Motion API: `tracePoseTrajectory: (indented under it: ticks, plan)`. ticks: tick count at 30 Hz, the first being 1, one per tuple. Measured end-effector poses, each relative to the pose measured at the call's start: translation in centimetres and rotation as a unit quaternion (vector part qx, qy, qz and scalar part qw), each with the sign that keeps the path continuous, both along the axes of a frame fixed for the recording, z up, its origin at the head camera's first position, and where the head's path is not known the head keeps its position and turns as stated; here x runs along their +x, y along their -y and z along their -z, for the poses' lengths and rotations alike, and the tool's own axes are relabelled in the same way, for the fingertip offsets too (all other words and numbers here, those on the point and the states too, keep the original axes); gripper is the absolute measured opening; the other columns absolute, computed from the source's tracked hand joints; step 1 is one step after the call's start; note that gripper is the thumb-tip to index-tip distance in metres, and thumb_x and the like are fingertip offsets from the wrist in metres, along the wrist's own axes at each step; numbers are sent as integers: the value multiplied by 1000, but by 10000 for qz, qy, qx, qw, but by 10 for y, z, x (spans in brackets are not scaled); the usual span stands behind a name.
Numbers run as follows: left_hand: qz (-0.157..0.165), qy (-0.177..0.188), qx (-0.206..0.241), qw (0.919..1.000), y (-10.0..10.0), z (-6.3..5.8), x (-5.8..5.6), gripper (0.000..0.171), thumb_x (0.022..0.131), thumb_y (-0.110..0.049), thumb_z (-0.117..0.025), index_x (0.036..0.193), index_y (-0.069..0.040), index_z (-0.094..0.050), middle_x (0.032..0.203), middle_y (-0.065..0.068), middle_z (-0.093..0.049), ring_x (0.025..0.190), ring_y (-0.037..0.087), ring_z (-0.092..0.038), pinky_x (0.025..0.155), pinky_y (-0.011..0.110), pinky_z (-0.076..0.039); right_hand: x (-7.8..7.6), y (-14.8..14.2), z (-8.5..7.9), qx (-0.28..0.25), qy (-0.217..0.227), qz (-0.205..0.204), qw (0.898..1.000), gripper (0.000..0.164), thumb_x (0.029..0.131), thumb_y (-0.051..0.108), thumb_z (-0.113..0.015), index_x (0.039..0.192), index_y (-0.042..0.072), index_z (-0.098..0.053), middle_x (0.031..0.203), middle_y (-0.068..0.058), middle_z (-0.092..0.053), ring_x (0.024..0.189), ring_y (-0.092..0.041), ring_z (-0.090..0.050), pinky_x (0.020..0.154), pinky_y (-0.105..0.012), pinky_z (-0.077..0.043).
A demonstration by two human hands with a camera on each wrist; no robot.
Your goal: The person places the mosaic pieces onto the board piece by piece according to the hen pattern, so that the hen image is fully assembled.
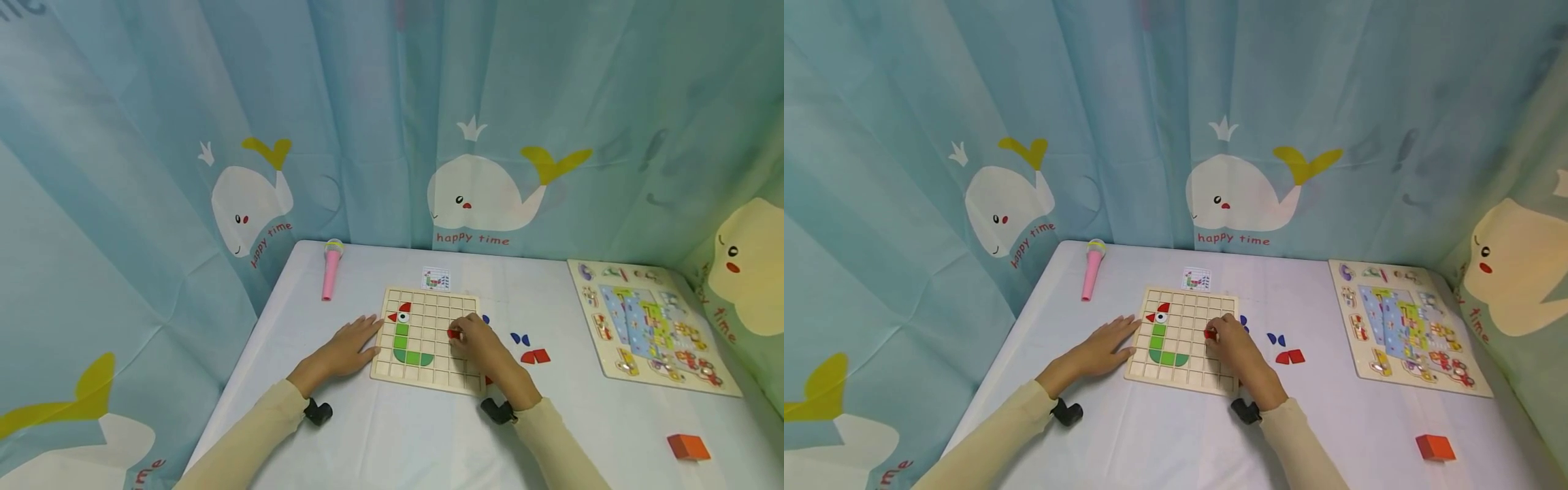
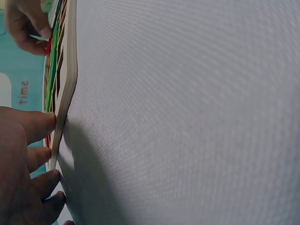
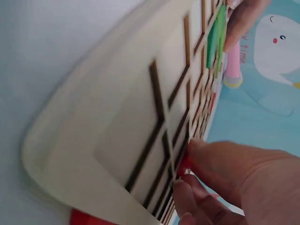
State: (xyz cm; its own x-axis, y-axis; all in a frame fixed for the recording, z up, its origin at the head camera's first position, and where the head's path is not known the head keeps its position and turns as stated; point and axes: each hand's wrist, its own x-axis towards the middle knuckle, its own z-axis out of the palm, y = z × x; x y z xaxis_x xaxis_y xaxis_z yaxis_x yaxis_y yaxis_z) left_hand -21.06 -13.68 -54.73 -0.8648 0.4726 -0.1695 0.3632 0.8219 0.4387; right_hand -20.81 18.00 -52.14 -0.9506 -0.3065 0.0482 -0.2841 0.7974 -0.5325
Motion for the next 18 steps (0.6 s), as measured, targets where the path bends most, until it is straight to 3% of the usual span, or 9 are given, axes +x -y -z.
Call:
tracePoseTrajectory:
  ticks: [18]
  plan:
    - [4,-33,-64,10000,1,6,-3,67,110,-42,-52,169,-20,-29,175,6,-26,163,29,-19,132,53,-19,2,6,2,411,-398,100,9983,25,89,-2,-81,111,-3,-71,102,-13,-63,86,-23,-62,82,-41,-61]
